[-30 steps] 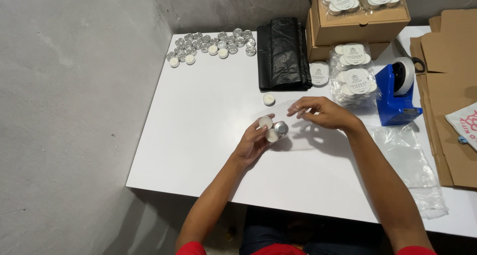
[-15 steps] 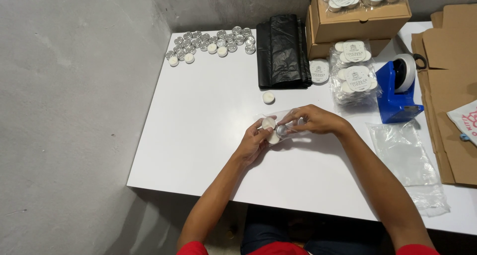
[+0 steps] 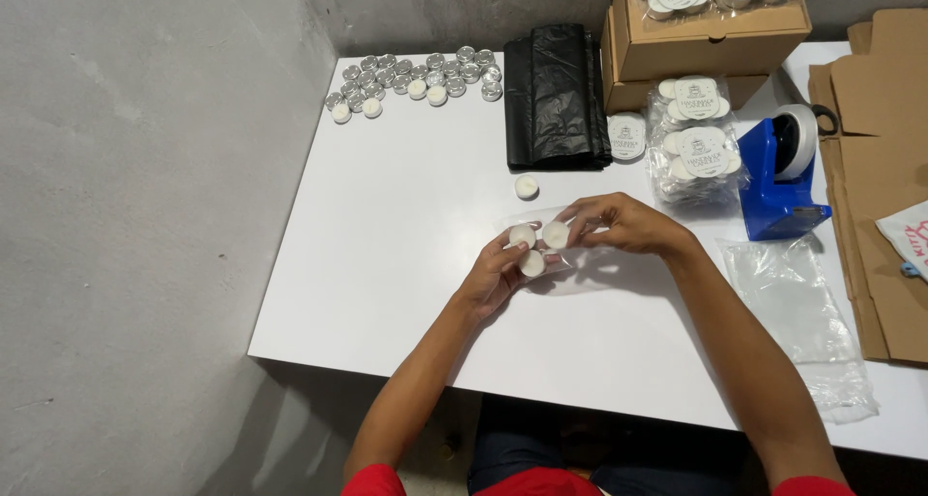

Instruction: The person places several small white tealight candles into a plastic bag, wipes the bag with a blue cloth, and adds a circular label to the front of the bag.

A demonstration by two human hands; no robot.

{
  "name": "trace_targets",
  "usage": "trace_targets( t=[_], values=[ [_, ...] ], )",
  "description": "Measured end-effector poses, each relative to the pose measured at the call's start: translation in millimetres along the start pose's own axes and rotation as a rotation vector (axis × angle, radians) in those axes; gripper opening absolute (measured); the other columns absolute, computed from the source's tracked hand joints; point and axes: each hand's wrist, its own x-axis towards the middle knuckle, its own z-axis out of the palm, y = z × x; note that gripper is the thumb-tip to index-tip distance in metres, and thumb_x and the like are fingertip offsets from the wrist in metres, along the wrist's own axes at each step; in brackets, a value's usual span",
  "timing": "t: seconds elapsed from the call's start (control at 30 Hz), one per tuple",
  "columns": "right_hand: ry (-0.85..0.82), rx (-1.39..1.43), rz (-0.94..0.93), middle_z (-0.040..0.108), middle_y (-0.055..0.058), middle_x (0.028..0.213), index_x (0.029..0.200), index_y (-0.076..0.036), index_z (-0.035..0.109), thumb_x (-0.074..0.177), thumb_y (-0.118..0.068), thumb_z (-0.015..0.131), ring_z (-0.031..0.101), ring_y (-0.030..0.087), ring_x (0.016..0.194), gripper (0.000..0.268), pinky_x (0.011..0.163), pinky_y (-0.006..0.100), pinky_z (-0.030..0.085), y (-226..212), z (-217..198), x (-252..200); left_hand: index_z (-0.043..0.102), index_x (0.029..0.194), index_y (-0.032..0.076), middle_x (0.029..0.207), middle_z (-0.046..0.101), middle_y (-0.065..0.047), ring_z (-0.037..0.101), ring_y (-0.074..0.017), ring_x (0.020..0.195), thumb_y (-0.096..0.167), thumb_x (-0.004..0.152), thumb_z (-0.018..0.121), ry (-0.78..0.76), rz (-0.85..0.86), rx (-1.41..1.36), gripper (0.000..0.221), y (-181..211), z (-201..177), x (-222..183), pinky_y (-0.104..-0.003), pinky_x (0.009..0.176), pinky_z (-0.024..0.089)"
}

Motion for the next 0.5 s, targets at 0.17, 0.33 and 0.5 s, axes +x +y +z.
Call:
trace_targets(
  t=[0.17,0.33,0.5],
  values=[
    [-0.016,0.011,0.059,0.079,0.016,0.110,0.101,-0.005,0.082,0.082,-0.002,0.077,0.073,0.027,0.098,0.019,0.089,0.043,0.055,-32.3,7.1,-4.7,0.053,0.141,0.006,0.108,0.072,-0.015,0.075,-0.0211,0.094,0.020,0.095,0.067,-0.018,-0.005,0.030,0.050,-6.2,-9.5,5.3,-0.033,0.080,0.064],
    [-0.031,-0.140,0.101,0.076,0.019,0.114,0.110,-0.001,0.078,0.090,-0.013,0.070,0.071,0.037,0.105,0.024,0.096,0.051,0.052,-44.8,9.3,-5.2,0.050,0.145,0.006,0.120,0.069,-0.020,0.074,-0.0244,0.103,0.019,0.096,0.069,-0.039,-0.005,0.001,0.054,-17.2,-26.3,14.6,-0.039,0.090,0.062],
    [-0.045,-0.175,0.059,0.077,0.016,0.109,0.094,-0.006,0.082,0.088,-0.016,0.072,0.073,0.034,0.100,0.015,0.095,0.051,0.054,-30.3,5.9,-5.9,0.050,0.144,0.007,0.129,0.067,-0.022,0.071,-0.0255,0.110,0.020,0.096,0.066,-0.036,0.001,-0.008,0.052,-13.8,-18.3,7.7,-0.040,0.095,0.060]
  ],
)
